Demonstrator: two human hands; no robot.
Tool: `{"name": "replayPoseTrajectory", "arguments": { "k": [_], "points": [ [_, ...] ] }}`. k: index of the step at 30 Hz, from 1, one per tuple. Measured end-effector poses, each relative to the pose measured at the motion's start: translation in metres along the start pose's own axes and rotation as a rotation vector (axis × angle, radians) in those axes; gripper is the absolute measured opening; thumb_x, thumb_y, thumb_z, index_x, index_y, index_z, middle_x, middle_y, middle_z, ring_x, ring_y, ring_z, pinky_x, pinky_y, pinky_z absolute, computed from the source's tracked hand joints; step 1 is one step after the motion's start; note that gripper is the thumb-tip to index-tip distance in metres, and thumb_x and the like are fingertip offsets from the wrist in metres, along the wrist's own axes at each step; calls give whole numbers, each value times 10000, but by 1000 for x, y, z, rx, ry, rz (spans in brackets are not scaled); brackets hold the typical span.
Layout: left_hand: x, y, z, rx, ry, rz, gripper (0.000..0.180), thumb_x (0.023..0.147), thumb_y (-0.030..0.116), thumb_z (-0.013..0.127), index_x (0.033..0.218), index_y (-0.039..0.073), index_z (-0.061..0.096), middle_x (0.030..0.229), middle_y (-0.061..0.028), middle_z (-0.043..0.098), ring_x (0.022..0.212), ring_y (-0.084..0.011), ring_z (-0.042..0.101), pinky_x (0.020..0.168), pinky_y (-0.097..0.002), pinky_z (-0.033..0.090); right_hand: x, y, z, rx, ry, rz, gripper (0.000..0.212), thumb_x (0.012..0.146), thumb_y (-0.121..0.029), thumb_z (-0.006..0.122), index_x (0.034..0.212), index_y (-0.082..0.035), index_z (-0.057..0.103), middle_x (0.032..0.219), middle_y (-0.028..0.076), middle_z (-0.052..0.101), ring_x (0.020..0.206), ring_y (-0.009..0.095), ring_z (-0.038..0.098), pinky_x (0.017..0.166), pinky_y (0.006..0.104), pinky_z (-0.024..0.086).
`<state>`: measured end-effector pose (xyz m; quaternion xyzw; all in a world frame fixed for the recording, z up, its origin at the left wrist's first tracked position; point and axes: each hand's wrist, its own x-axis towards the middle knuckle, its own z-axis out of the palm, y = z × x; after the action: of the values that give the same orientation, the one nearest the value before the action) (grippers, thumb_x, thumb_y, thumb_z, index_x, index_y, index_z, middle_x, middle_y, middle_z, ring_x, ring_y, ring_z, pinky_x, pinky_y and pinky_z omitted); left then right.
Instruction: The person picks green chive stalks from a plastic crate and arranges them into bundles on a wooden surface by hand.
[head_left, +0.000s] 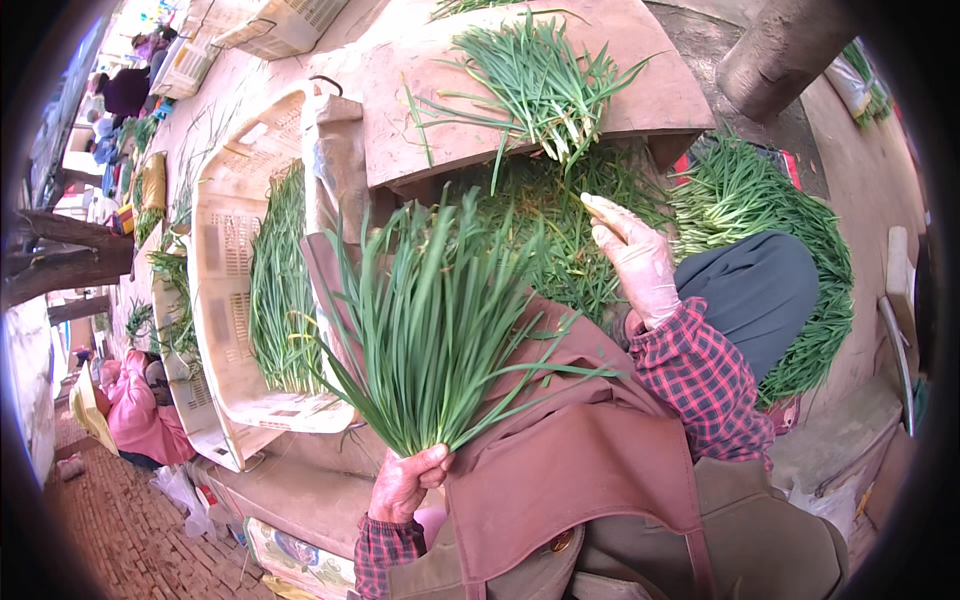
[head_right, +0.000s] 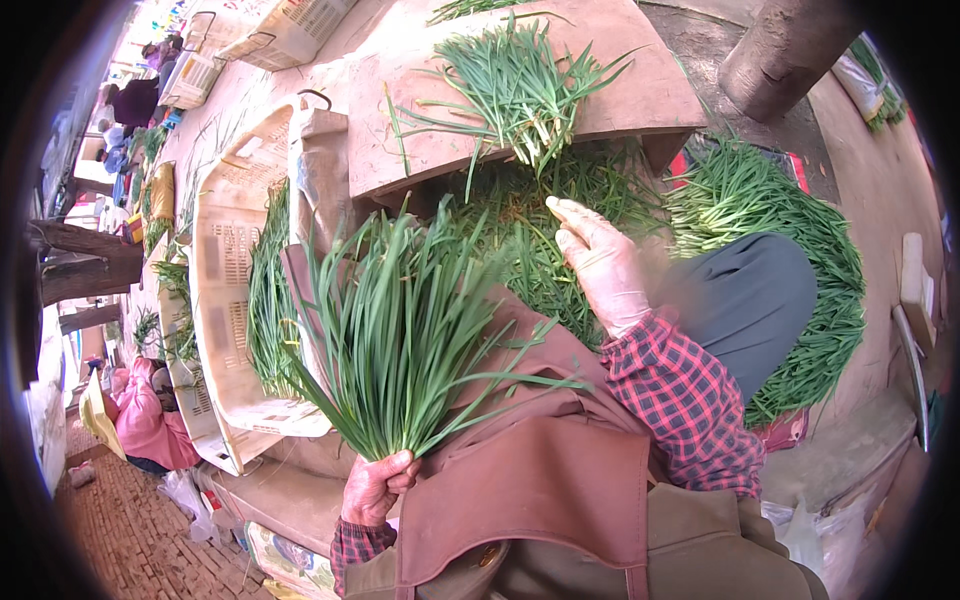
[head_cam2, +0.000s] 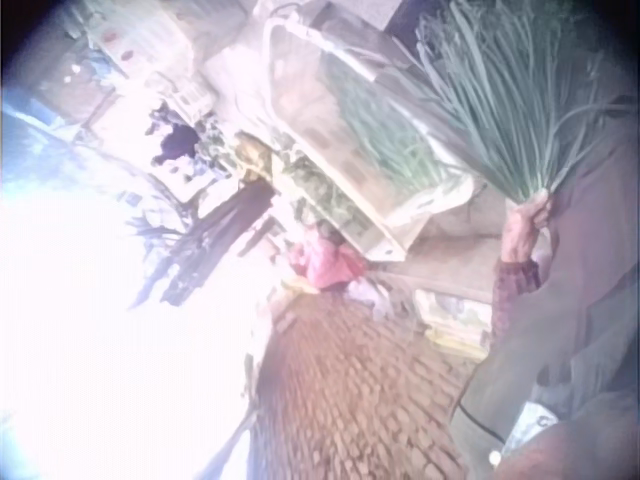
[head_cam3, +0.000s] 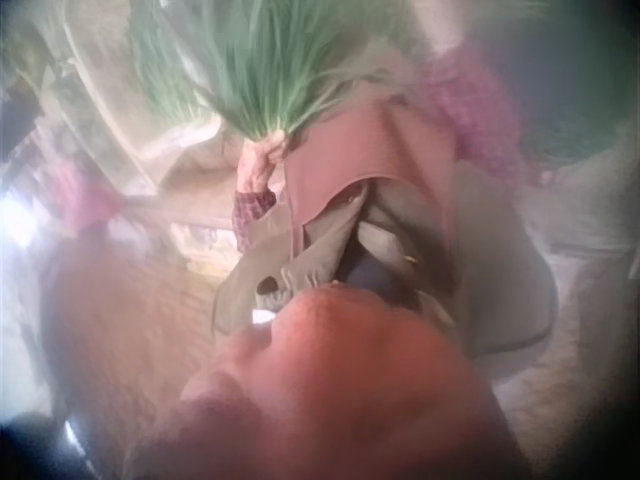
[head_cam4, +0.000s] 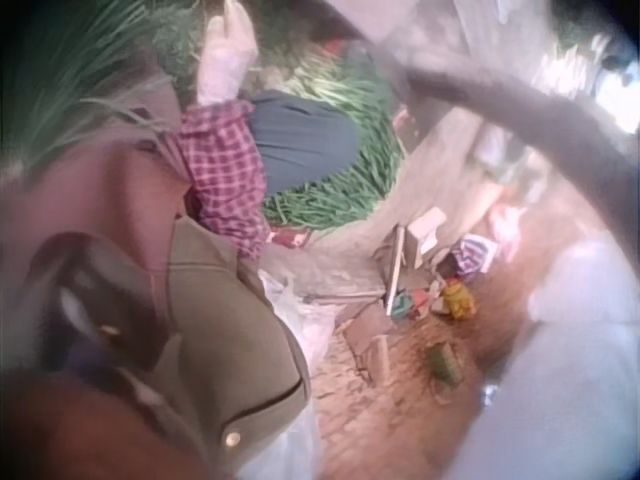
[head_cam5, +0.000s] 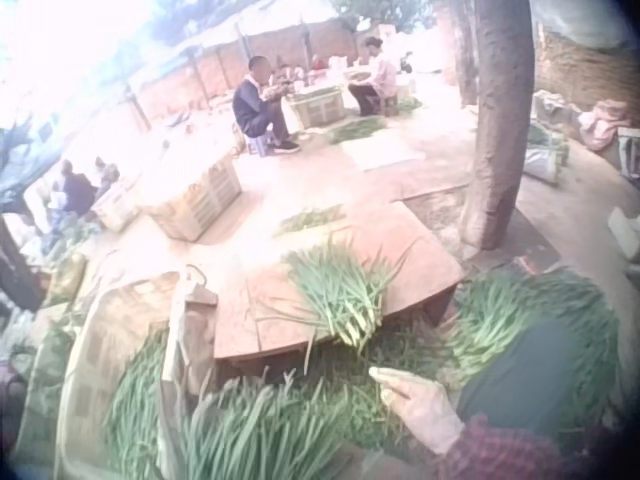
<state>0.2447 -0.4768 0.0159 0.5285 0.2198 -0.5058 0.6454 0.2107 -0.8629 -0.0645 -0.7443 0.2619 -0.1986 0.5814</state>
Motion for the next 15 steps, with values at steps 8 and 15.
{"name": "replayPoseTrajectory", "arguments": {
  "k": [8,15],
  "points": [
    [-1,-9,-33,122,24,-66,311,818,64,775,1065,9,595,770,-51,594,539,-79,423,464,-217,287,-1,-18,6,250,35,161,180,975,-106,629,1104,-5,704,816,35,706,743,84,655,687,201,504],
    [4,-13,-49,153,2,-75,330,799,109,791,1042,-15,606,735,-71,603,535,-98,463,461,-222,300,-25,-104,33,198,-365,-55,279,988,-110,612,1245,-13,661,868,61,702,663,59,626,594,200,490]
  ]
}}
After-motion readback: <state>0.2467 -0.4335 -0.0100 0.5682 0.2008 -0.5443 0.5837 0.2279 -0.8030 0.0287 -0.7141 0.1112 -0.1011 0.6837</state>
